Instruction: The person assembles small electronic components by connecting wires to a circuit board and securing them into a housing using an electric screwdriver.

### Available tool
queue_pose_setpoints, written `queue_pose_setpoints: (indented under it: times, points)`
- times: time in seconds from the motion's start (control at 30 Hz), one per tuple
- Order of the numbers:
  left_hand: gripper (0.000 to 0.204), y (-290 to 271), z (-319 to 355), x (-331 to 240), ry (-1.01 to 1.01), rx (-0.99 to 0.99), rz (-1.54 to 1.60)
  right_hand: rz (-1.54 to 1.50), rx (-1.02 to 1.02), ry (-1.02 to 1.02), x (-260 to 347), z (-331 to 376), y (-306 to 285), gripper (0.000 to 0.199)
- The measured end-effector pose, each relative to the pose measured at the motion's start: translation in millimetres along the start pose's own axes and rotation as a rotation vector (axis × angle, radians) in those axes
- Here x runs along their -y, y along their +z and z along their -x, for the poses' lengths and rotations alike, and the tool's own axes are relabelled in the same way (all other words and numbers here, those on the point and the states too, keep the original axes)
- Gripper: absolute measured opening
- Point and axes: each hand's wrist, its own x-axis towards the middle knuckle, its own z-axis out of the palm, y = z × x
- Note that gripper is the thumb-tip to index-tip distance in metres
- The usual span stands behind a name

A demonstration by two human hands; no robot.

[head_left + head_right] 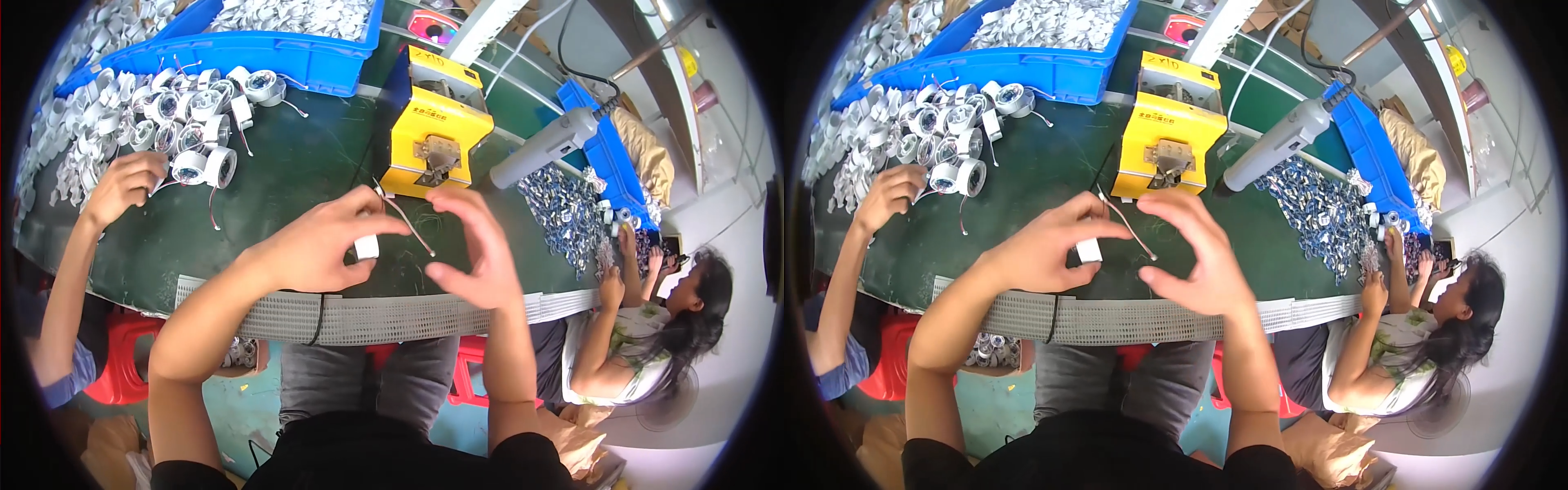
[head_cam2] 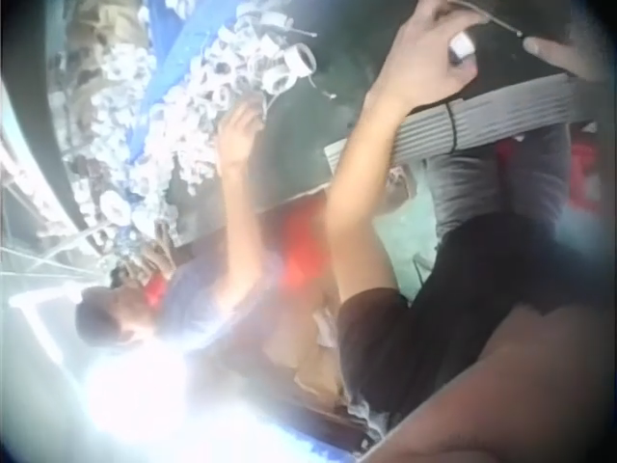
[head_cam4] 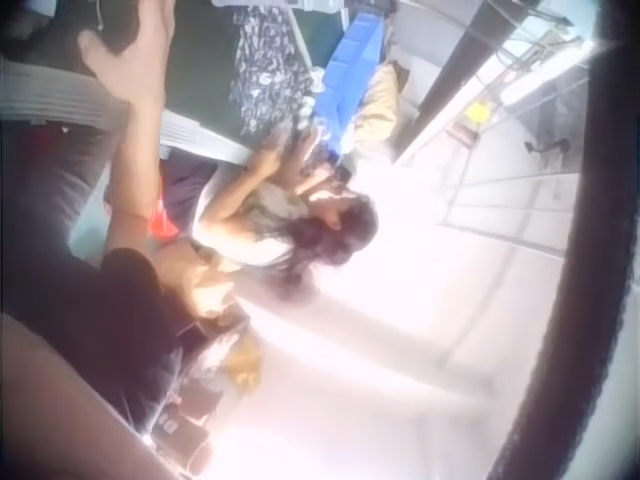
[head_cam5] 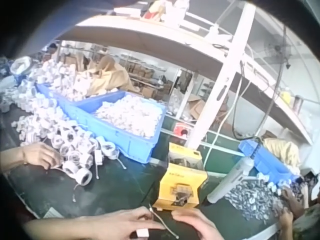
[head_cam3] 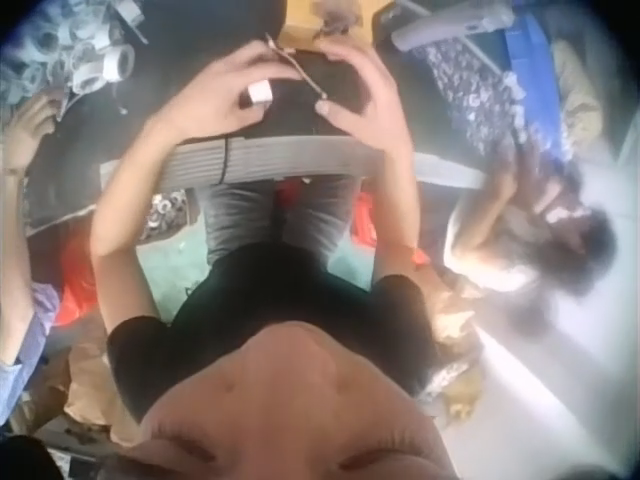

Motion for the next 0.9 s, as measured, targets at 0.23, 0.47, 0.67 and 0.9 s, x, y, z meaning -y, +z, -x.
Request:
queue_pose_setpoints:
  times: [0.23, 0.47, 0.67, 0.9]
  points:
    - [0.037, 10, -3, 10, 0.259, -0.067, -0.473, -0.048, 0.024, 0.065, -18, -33, 5, 0.028]
    - [0.030, 10, -5, 6, 0.248, -0.174, -0.546, -0.273, 0.180, 0.444, -29, -37, 29, 0.028]
    - [0.031, 10, -6, 5, 0.206, -0.225, -0.506, -0.312, 0.347, 0.509, -46, -30, 19, 0.022]
    - [0.041, 18, -12, 1, 0.444, -0.278, -0.534, -0.362, 0.847, 0.450, -48, -36, -1, 0.024]
